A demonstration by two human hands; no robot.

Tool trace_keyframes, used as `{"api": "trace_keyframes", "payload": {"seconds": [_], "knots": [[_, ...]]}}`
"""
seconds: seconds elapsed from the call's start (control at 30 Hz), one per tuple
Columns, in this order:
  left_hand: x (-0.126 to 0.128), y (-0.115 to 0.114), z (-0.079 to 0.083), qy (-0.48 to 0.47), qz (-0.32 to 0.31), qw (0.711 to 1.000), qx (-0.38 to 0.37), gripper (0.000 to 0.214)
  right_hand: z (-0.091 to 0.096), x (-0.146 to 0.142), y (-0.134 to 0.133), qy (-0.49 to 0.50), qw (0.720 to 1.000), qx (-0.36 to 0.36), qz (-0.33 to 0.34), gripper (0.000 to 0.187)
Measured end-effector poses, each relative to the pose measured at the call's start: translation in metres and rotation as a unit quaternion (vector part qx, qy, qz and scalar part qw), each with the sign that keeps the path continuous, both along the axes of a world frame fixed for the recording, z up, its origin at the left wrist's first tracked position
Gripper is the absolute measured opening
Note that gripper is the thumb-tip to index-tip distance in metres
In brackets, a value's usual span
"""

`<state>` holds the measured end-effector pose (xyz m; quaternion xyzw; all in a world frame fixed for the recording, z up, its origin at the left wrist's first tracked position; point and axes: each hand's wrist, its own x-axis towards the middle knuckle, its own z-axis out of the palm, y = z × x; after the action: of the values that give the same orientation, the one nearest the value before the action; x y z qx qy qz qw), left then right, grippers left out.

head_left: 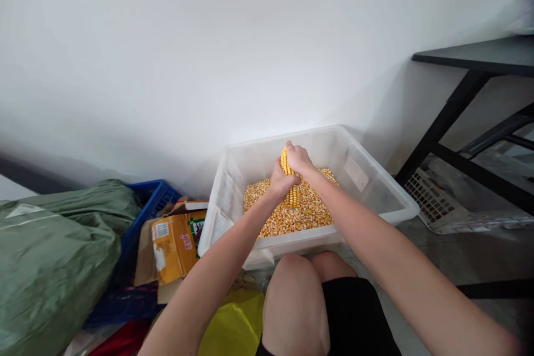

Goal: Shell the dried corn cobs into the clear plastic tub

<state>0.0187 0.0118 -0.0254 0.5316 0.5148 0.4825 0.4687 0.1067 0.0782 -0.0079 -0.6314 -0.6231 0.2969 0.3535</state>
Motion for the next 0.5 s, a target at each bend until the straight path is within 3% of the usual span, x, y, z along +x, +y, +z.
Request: {"api": "trace_keyframes", "payload": {"seconds": [0.33, 0.5], "knots": [[0.0039, 0.0006, -0.0012, -0.050, 0.017, 0.999, 0.007, 0.075, 0.0029, 0.0019, -0.0005, -0.017, 0.999, 0.033, 0.007, 0.070], [-0.0016, 0.0020, -0.0075, -0.069, -0.002, 0.997, -0.029, 0.076, -0.0025, 0.0037, 0.0030, -0.012, 0.999, 0.031, 0.017, 0.061]]}}
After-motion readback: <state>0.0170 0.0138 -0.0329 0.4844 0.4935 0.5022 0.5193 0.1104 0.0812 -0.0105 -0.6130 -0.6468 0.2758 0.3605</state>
